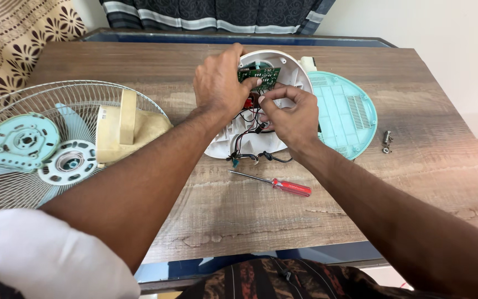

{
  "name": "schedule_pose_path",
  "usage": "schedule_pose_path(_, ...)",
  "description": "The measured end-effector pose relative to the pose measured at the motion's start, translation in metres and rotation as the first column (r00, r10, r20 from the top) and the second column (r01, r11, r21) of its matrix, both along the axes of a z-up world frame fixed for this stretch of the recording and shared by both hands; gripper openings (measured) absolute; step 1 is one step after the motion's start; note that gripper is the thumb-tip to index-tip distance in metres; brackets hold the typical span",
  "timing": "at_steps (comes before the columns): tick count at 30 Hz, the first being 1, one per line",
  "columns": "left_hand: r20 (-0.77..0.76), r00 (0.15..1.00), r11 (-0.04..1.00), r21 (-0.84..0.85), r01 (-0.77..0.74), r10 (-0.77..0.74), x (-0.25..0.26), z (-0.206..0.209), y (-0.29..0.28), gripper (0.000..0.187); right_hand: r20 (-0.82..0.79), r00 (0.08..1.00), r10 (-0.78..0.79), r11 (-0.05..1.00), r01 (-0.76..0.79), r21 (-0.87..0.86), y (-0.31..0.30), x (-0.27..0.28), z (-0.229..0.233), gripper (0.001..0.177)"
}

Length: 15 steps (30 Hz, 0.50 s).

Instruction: The person works on the internal wiring of a disassembled fan base, using a screwdriver to tighten connections on a circuit board. They repeatedly adjust and secure wires within the white plastic housing.

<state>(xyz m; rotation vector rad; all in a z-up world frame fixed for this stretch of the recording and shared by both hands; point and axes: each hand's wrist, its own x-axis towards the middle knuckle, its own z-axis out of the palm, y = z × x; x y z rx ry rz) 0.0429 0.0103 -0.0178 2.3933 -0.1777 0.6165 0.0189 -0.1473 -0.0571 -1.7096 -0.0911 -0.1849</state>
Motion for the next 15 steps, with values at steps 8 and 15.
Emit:
schedule_pose_path(8, -0.135, 0.990, 0.998, -0.054, 0.024, -0.031, -0.004, 0.010, -0.003, 0.041, -0.019, 0.993, 0.120, 0.992, -0.120, -0.022, -0.001, -0.003, -0.005, 0.014)
schedule_pose_path(15, -0.148, 0.988, 0.998, -0.056, 0.025, -0.033, -0.005, 0.011, 0.002, 0.041, -0.083, 0.984, 0.156, 0.983, -0.146, 0.114, 0.005, 0.003, -0.009, 0.015)
